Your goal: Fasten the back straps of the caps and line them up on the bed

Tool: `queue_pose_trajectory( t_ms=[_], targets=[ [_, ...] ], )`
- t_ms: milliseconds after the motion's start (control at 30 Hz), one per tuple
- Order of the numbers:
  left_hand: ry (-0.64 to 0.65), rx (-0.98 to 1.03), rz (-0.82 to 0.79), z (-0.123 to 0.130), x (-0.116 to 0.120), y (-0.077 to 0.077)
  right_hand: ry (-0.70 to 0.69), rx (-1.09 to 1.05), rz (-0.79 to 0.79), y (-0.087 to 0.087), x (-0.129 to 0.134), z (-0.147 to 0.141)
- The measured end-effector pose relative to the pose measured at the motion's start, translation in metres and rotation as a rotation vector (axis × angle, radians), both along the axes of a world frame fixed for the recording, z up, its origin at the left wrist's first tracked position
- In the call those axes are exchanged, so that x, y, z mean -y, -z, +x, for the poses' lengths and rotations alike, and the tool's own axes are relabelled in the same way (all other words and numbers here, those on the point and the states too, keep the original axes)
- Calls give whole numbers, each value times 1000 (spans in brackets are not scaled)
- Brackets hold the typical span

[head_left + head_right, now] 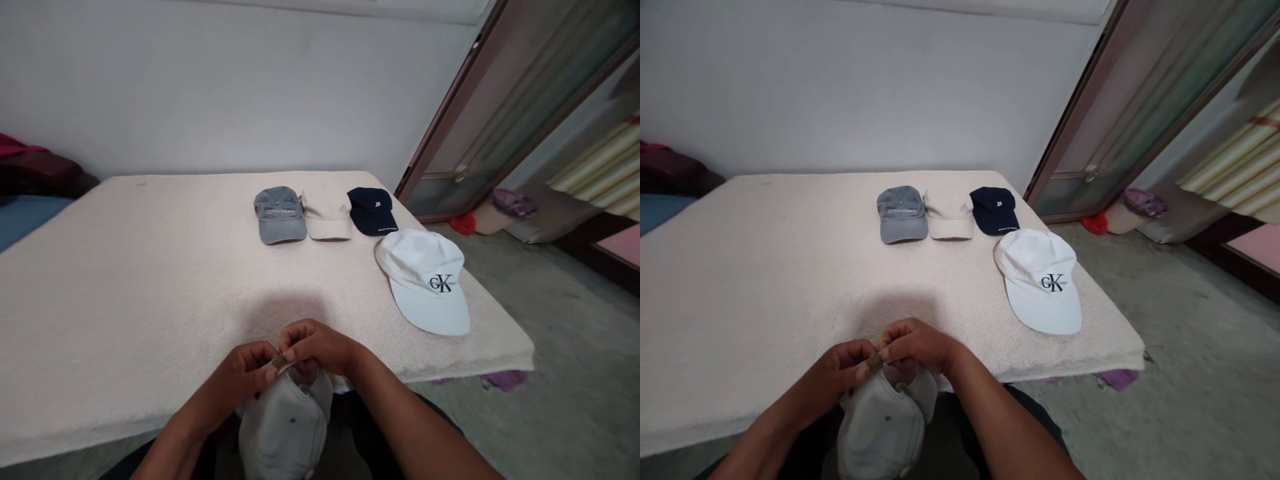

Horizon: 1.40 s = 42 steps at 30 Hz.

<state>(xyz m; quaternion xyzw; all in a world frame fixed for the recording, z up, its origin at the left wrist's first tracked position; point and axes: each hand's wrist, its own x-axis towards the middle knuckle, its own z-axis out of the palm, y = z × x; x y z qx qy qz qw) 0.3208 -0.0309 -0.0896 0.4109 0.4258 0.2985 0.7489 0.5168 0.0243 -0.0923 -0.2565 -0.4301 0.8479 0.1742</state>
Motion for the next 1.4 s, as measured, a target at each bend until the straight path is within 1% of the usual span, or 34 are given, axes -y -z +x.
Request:
queue_pose_trajectory(
  t_ms=[167,300,433,567,700,800,900,1000,1100,1233,1400],
  targets=[
    [-59,203,-160,-1,2,-4,73,-14,29,-1,0,2],
    [-66,292,-201,1,2,-8,121,27,64,-3,1,3],
    [-124,239,-205,4,1,-7,140,56,90,-5,0,4],
    [-145,149,-214,7,0,-5,124,29,82,-5,0,4],
    [-123,0,-222,12,-2,-8,89,47,109,-6,1,6],
    [-87,-66,-209,15,-1,-11,32,79,124,-6,1,8],
    [-78,-96,-216,15,0,-11,-19,125,121,-5,0,10],
    [-85,-102,-213,12,0,-10,-35,131,125,-3,0,10],
    [-66,-109,-202,12,-1,-10,-43,127,165,-1,1,8],
    [-30,-128,-175,15,2,-7,-71,184,220,2,3,3],
    [-76,-130,-159,18,5,-1,-55,256,263,6,4,-2]
  ],
)
